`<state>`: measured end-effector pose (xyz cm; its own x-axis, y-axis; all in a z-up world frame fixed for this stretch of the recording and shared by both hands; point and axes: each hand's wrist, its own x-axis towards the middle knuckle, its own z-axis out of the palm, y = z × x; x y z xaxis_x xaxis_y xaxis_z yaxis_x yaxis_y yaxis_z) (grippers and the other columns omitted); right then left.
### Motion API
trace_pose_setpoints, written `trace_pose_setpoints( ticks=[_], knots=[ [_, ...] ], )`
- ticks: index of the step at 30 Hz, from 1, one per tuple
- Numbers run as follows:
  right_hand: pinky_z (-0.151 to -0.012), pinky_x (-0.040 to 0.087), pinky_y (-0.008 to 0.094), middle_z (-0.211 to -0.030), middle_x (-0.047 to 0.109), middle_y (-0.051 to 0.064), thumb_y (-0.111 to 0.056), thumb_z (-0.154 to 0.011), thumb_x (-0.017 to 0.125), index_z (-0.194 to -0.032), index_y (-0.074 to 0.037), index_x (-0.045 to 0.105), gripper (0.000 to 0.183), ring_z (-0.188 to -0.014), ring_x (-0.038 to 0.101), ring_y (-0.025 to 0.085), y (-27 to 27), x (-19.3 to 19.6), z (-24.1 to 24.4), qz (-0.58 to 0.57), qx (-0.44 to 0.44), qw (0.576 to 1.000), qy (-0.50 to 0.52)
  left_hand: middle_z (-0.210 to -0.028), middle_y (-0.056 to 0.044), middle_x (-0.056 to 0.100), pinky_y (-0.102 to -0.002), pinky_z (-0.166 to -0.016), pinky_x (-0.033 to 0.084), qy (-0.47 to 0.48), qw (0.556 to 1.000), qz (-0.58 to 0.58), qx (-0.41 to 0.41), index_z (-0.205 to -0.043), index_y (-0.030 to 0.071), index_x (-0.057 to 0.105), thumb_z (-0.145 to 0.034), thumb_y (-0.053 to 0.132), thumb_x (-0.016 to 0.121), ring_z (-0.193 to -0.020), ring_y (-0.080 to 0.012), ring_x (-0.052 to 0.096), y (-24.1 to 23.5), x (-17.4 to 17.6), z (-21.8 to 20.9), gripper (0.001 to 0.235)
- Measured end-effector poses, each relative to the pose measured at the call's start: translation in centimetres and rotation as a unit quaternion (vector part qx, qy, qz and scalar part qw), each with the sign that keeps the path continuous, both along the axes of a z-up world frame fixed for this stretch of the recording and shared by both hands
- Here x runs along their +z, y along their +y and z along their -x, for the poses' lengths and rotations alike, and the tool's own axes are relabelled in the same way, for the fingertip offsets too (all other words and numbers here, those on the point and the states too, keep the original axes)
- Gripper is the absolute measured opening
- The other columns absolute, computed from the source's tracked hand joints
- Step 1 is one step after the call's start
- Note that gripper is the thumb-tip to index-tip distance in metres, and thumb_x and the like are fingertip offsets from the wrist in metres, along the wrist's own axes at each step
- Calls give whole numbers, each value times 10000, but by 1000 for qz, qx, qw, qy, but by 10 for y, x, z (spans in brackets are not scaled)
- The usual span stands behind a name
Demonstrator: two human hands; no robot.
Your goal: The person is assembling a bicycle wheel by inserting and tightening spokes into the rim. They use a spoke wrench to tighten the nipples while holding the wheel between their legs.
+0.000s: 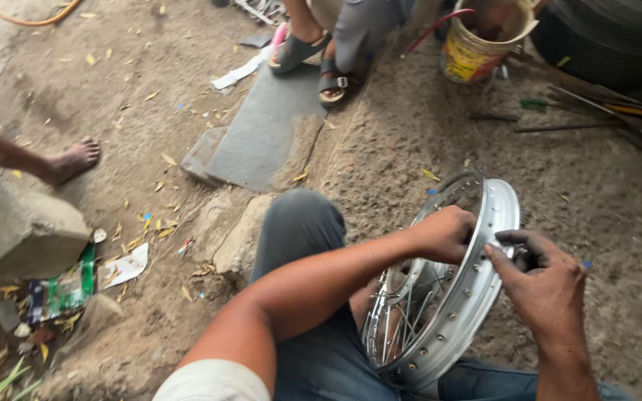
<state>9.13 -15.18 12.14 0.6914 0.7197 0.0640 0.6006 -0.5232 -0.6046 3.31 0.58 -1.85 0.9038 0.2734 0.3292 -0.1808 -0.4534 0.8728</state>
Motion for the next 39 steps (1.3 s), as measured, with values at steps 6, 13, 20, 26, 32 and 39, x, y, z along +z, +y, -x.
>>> trace_pose_setpoints(
  ticks=[6, 13, 20, 26, 32, 39],
  knots=[
    [-517, 388, 284, -676, 634, 14, -168, -851, 800, -1091, -128, 825, 244, -600, 507, 81, 0, 4, 4, 4, -4, 996, 90, -719, -192, 692, -436, -675, 562, 35, 998, -26, 50, -773, 30, 731, -735, 282, 805, -679, -351, 706, 1, 4, 3, 265],
    [-518, 427, 256, -710, 666, -2, -131, -832, 803, -1082, -104, 800, 251, -596, 539, 70, 0, 7, 4, -3, 9, 998, 59, -722, -139, 734, -384, -620, 565, 45, 994, 73, -62, -924, 44, 752, -771, 266, 768, -610, -247, 720, 9, 0, 4, 270],
    [-509, 441, 283, -711, 662, 45, -157, -837, 820, -1128, -142, 795, 293, -593, 555, 98, -3, 6, 1, 44, -8, 997, 56, -796, -154, 731, -368, -645, 567, -24, 996, 61, -66, -946, 35, 735, -768, 199, 766, -650, -231, 720, 5, 8, 6, 244],
    [-510, 496, 273, -751, 712, -5, -178, -816, 805, -1106, -162, 792, 291, -605, 612, 82, -3, 5, -4, 28, -21, 996, 83, -764, -162, 727, -372, -631, 556, 14, 997, 34, -65, -925, 16, 736, -753, 206, 784, -628, -238, 695, 8, 18, 4, 261],
    [-518, 487, 286, -720, 705, 18, -171, -824, 807, -1106, -152, 795, 284, -594, 595, 97, 1, 6, -3, 51, -26, 995, 78, -805, -167, 741, -370, -669, 578, 14, 997, 38, -62, -943, 6, 730, -776, 204, 774, -686, -241, 730, 9, 13, 10, 263],
    [-522, 430, 291, -707, 645, 57, -157, -841, 806, -1105, -122, 810, 266, -603, 518, 88, -2, 4, 1, 0, -10, 996, 84, -831, -194, 720, -431, -713, 571, -4, 999, -25, -46, -944, 13, 726, -760, 246, 764, -753, -355, 718, 5, 2, 6, 299]
  ],
)
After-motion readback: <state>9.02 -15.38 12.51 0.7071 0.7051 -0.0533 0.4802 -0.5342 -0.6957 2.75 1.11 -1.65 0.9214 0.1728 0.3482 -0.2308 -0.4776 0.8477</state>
